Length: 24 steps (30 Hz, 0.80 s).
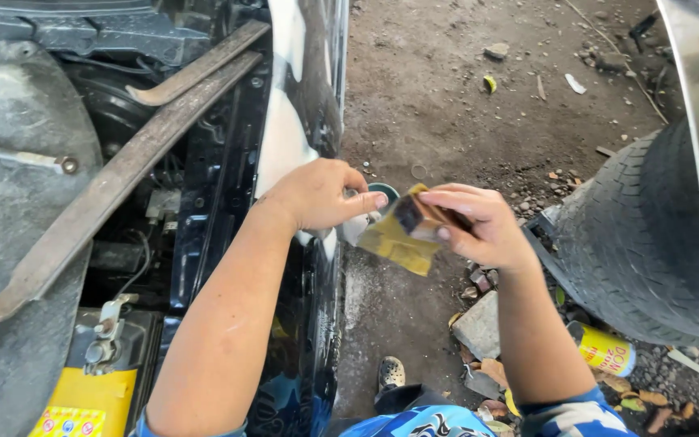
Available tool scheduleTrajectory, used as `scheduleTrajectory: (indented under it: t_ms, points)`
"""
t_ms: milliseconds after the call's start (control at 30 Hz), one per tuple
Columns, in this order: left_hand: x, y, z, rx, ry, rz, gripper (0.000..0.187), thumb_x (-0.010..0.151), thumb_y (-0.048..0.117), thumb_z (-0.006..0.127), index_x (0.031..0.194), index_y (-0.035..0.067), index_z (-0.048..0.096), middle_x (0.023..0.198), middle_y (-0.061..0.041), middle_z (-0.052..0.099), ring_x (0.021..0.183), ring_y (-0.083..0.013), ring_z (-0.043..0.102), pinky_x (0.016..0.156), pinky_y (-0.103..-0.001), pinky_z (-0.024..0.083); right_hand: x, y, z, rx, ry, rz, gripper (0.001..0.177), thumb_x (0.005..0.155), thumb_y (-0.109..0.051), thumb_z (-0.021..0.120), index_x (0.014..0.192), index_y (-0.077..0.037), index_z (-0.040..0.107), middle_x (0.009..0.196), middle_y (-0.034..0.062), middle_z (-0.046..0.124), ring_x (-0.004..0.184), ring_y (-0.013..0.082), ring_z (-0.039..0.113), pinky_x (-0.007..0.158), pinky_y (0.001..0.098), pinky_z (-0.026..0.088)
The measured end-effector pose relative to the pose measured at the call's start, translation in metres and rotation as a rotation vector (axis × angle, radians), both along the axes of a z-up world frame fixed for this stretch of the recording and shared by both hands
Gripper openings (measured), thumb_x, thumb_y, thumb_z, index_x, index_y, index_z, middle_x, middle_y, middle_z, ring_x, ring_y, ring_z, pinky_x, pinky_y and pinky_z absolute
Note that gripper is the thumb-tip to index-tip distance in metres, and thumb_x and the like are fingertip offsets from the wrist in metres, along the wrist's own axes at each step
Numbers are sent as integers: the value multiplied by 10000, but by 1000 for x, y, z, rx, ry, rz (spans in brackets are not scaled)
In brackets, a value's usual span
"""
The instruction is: The person scrubs the front fender and bumper of a black car using a sanding block and a cloth. They repeatedly dip the cloth into a small bucket of water and wipe the surface to remove white residue.
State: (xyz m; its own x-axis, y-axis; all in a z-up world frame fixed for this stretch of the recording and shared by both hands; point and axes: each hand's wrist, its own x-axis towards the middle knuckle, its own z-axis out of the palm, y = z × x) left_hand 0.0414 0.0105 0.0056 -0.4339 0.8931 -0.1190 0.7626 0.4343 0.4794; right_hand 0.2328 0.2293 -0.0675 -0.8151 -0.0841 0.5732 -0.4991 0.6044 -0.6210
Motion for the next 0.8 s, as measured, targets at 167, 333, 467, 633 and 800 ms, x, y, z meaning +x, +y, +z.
scheduleTrajectory:
  t_ms: [167,333,467,633,800]
  points:
    - [-6,8,-30,73,-417,-108,412,919,418,658,1086,60,775,922,-90,786,844,-167,691,799,-337,552,-15,-21,-8,-81,66,-62,474,889,-169,703,1336,-24,634,1227,164,720,1059,261,740,936,349,588]
    - [-11,11,-36,219,-683,-136,340,949,249,619,1176,27,743,988,-17,789,882,-64,674,807,-266,550,-18,-45,-23,-184,172,-178,465,938,-162,708,1379,-42,617,1401,176,628,1247,282,680,1068,379,558]
    - [-14,13,-41,332,-820,-38,357,992,231,570,1208,-1,734,974,-13,764,855,-73,662,789,-261,550,-25,-61,-29,-216,376,-250,466,968,-109,748,1409,-50,609,1584,196,423,1494,339,471,1253,438,427]
    - [-19,21,-56,425,-973,33,347,1004,233,570,1171,-22,736,960,-12,754,831,-77,660,773,-260,542,-33,-67,-39,-120,464,-397,467,943,-69,768,1387,-45,627,1604,211,399,1540,364,407,1305,468,335]
    - [-9,19,-43,417,-1015,60,443,1060,381,573,1044,-26,747,864,-35,715,761,-95,638,708,-271,528,-33,-76,-44,-197,361,-460,542,957,-114,759,1464,-47,578,1631,251,409,1498,387,506,1252,457,423]
